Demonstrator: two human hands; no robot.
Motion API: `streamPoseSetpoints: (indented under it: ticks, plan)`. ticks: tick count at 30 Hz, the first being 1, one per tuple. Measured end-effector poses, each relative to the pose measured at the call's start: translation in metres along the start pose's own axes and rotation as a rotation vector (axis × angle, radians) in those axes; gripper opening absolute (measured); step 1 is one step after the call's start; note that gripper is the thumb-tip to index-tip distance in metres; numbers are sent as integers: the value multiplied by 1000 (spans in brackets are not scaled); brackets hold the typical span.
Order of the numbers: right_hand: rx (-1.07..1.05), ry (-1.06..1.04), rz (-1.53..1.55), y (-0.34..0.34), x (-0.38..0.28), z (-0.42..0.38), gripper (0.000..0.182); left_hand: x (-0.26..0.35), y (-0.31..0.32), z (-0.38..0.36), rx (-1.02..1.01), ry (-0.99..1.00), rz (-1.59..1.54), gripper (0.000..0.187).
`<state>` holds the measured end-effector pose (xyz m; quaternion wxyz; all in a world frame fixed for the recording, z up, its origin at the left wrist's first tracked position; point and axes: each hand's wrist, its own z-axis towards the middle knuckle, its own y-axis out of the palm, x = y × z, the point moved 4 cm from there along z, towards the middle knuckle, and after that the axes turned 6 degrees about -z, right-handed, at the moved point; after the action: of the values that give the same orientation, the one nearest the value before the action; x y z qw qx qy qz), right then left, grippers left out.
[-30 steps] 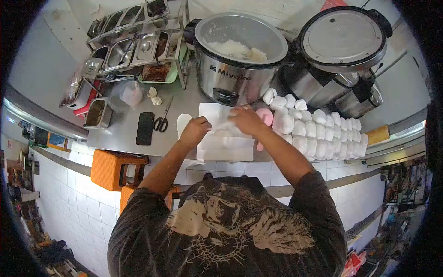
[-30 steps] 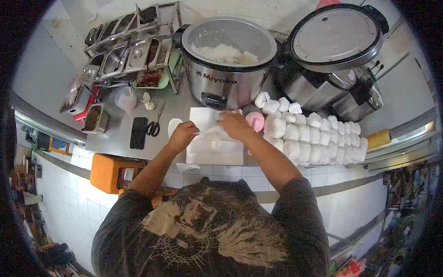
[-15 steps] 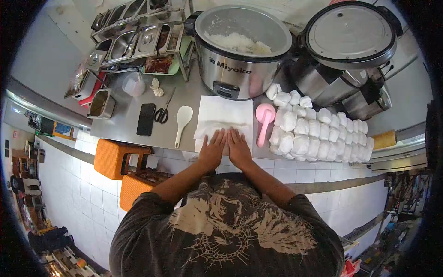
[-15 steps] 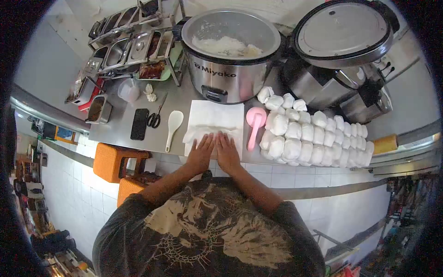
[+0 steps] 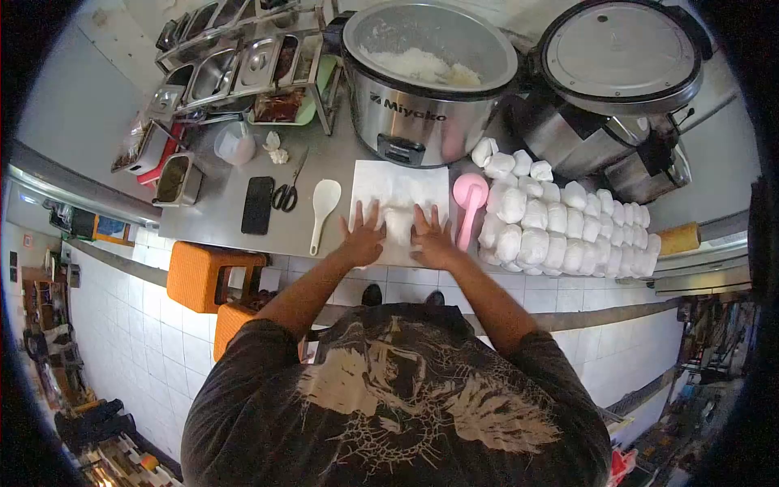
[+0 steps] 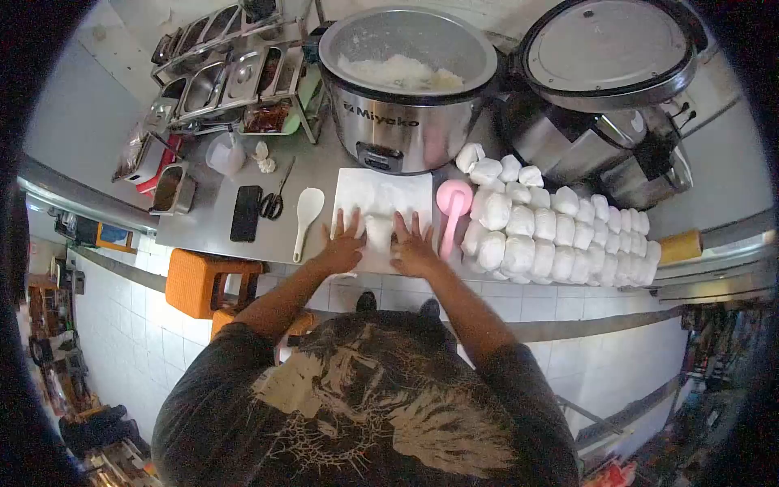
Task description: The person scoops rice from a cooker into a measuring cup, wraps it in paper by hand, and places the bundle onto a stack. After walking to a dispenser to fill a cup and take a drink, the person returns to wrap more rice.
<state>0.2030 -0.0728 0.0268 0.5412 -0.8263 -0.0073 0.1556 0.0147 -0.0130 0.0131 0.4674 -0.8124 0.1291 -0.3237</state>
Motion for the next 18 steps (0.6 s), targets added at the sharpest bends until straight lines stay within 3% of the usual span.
streamPoseSetpoints:
  ticks: [4,7,10,13,16,18]
  plan:
    - [186,-146,121,0,36,58,15,-11,-19,51,158,123,104,37]
    - [421,223,335,-2,37,60,15,-4,-30,64,93,-48,-36,30]
    - [389,161,262,1,35,52,13,-15,-10,67,226,5,-34,28]
    - [568,77,171,4,17,33,15,6,-18,41,254,62,-7,30]
    - [696,-6,11,21,2,18,16,-3,14,25,467,265,164,20]
    - [662,-41,56,26,6,14,19,-12,17,25,419,351,201,21]
